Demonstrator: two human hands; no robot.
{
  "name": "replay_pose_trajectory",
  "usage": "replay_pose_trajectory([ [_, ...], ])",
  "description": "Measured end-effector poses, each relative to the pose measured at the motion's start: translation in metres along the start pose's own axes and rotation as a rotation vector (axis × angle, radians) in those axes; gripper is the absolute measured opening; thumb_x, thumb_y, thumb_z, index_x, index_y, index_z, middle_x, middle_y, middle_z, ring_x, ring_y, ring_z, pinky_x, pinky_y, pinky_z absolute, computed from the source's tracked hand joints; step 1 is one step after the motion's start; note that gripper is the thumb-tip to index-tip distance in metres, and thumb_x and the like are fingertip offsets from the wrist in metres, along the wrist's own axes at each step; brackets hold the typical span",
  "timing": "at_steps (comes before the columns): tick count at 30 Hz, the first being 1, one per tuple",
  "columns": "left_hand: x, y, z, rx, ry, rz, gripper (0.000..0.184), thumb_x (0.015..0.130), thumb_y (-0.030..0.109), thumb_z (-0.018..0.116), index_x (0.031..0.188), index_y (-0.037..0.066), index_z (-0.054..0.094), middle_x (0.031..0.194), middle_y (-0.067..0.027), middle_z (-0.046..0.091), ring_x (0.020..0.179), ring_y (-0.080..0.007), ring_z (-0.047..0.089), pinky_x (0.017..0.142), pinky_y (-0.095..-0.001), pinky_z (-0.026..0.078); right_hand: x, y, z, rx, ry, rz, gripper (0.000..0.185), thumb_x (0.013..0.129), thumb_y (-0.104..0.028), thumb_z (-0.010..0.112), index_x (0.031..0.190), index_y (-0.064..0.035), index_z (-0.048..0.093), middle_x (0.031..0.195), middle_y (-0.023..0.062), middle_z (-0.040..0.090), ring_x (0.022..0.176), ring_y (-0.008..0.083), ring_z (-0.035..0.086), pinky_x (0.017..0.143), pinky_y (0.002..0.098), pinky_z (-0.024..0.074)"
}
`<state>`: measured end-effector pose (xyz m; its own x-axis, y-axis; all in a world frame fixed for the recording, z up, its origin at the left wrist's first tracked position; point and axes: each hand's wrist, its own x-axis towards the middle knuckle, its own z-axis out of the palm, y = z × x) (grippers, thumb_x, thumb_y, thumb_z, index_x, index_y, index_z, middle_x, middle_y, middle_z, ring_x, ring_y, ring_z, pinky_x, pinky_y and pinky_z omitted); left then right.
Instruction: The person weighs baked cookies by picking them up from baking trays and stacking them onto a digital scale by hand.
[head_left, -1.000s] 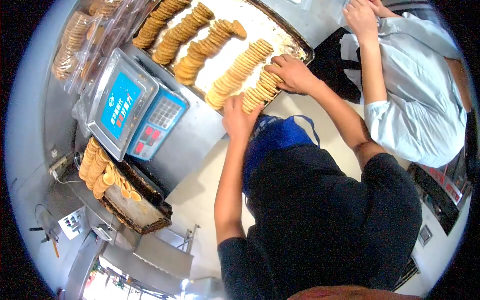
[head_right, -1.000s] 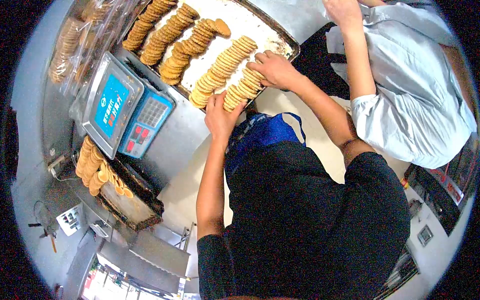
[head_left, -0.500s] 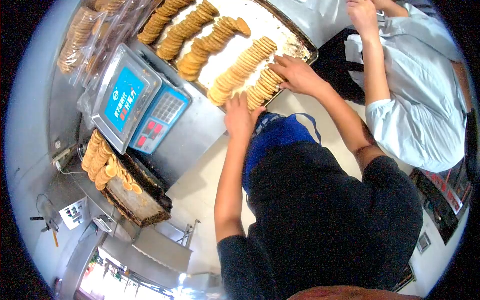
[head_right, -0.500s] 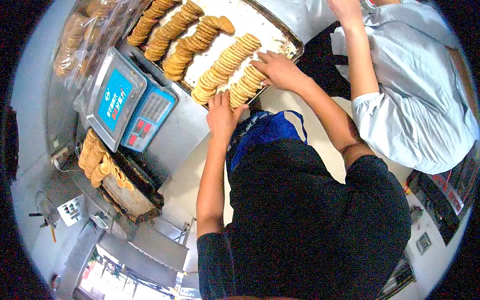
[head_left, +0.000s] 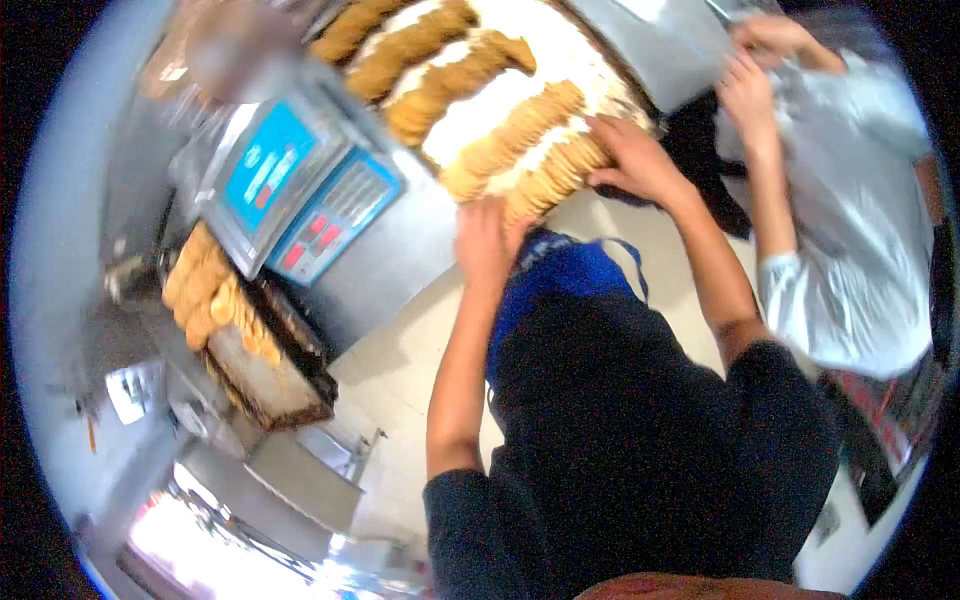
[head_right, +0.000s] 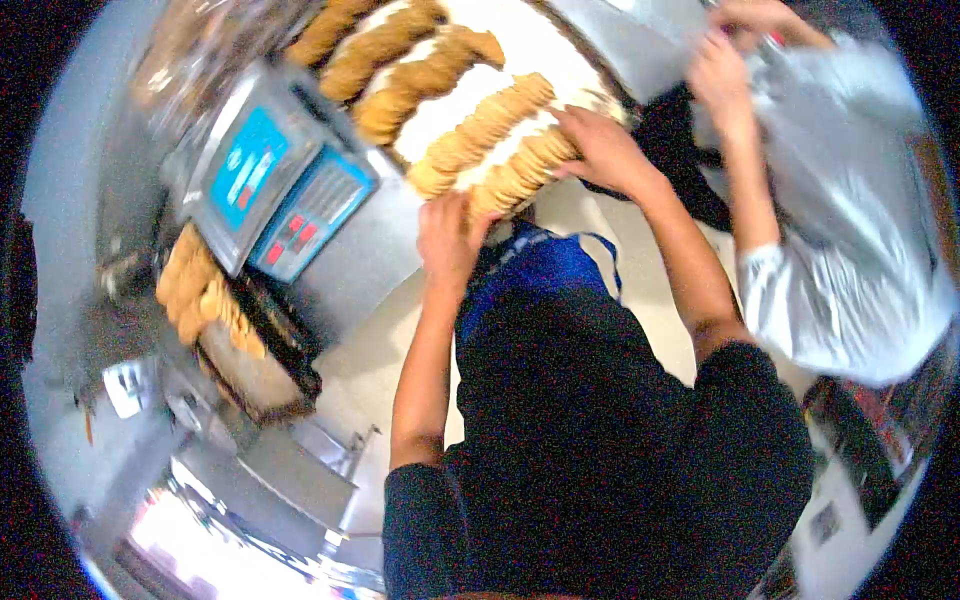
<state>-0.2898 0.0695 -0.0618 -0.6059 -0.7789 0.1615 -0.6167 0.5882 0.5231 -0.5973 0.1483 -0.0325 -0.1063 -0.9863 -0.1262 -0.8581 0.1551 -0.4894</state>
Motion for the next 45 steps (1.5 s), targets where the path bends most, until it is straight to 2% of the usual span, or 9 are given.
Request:
replay_pose_trajectory([
  [4, -0.018, -0.005, -0.017, -0.183, 0.142, -0.06, 0.041, 0.082, 0.036, 0.09, 0.103, 0.004, 0.075, 0.103, -0.0122, 0.075, 0.097, -0.0334, 0.07, 0.086, -0.0441, 0.057, 0.0, -0.015, -0.013, 0.006, 0.095, 0.017, 0.079, 0.083, -0.027, 0.089, 0.149, 0.001, 0.055, 0.146, 0.0271, 0.061, 0.136, 0.0446, 0.058, 0.116, 0.0482, 0.0453],
  [9, -0.055, -0.026, -0.055, -0.301, 0.232, -0.171, 0.025, 0.089, 0.027, 0.086, 0.096, 0.005, 0.076, 0.095, -0.0105, 0.074, 0.087, -0.0298, 0.07, 0.075, -0.0408, 0.057, 0.008, -0.038, 0.009, 0.174, 0.301, -0.052, 0.052, 0.093, -0.021, 0.084, 0.137, 0.0011, 0.067, 0.129, 0.0208, 0.072, 0.111, 0.0331, 0.071, 0.096, 0.0409, 0.0563],
  [15, -0.093, -0.053, -0.11, -0.331, 0.385, -0.439, 0.015, 0.094, 0.017, 0.082, 0.09, 0.003, 0.076, 0.088, -0.0101, 0.073, 0.068, -0.0223, 0.066, 0.059, -0.0329, 0.052, 0.044, -0.156, 0.033, 0.231, 0.26, -0.295, 0.033, 0.097, -0.019, 0.08, 0.123, 0.0, 0.074, 0.112, 0.0181, 0.078, 0.1, 0.0331, 0.075, 0.089, 0.0402, 0.0585],
  [20, -0.105, -0.11, -0.161, -0.358, 0.55, -0.456, 0.013, 0.095, 0.011, 0.08, 0.088, 0.001, 0.075, 0.082, -0.01, 0.072, 0.064, -0.019, 0.064, 0.055, -0.0303, 0.048, 0.085, -0.26, 0.065, 0.266, 0.192, -0.545, 0.022, 0.092, -0.011, 0.081, 0.111, -0.0003, 0.076, 0.096, 0.0175, 0.076, 0.084, 0.0338, 0.074, 0.074, 0.042, 0.0573],
  [29, -0.132, -0.258, -0.264, -0.477, 0.622, -0.535, 0.013, 0.095, 0.013, 0.079, 0.093, 0.001, 0.077, 0.091, -0.0097, 0.074, 0.071, -0.0192, 0.069, 0.057, -0.0293, 0.053, 0.126, -0.415, 0.14, 0.194, 0.151, -0.514, 0.019, 0.092, -0.005, 0.08, 0.11, -0.0024, 0.076, 0.092, 0.0155, 0.076, 0.08, 0.0316, 0.074, 0.07, 0.0401, 0.0577],
  [32, -0.146, -0.316, -0.292, -0.257, 0.662, -0.57, 0.014, 0.092, 0.008, 0.077, 0.107, 0.005, 0.077, 0.103, -0.011, 0.074, 0.092, -0.0279, 0.071, 0.08, -0.0395, 0.058, 0.132, -0.464, 0.147, 0.186, 0.072, -0.502, 0.018, 0.092, -0.006, 0.08, 0.109, -0.0037, 0.077, 0.092, 0.0156, 0.075, 0.079, 0.0337, 0.073, 0.069, 0.0406, 0.0569],
  [36, -0.162, -0.389, -0.338, 0.077, 0.382, -0.699, 0.066, 0.078, -0.004, 0.068, 0.143, 0.007, 0.062, 0.146, -0.0213, 0.056, 0.131, -0.0412, 0.052, 0.117, -0.0511, 0.04, 0.147, -0.492, 0.152, 0.134, 0.05, -0.517, 0.019, 0.091, -0.009, 0.08, 0.11, -0.0036, 0.077, 0.09, 0.0158, 0.074, 0.077, 0.0346, 0.071, 0.067, 0.0423, 0.0551],
  [42, -0.142, -0.443, -0.362, 0.224, 0.146, -0.5, 0.081, 0.079, -0.002, 0.07, 0.157, 0.007, 0.048, 0.156, -0.0217, 0.045, 0.137, -0.0425, 0.047, 0.119, -0.0505, 0.04, 0.165, -0.499, 0.162, 0.111, -0.001, -0.57, 0.017, 0.091, -0.007, 0.081, 0.107, -0.0037, 0.077, 0.096, 0.0164, 0.077, 0.086, 0.0356, 0.075, 0.076, 0.0412, 0.0589],
  [45, -0.127, -0.452, -0.368, 0.178, 0.052, -0.483, 0.075, 0.083, -0.004, 0.064, 0.156, 0.007, 0.051, 0.164, -0.0188, 0.042, 0.147, -0.0416, 0.04, 0.124, -0.0497, 0.035, 0.173, -0.501, 0.165, 0.172, 0.009, -0.622, 0.019, 0.09, -0.01, 0.082, 0.108, -0.0058, 0.077, 0.091, 0.0144, 0.076, 0.082, 0.0348, 0.074, 0.072, 0.0432, 0.0592],
])
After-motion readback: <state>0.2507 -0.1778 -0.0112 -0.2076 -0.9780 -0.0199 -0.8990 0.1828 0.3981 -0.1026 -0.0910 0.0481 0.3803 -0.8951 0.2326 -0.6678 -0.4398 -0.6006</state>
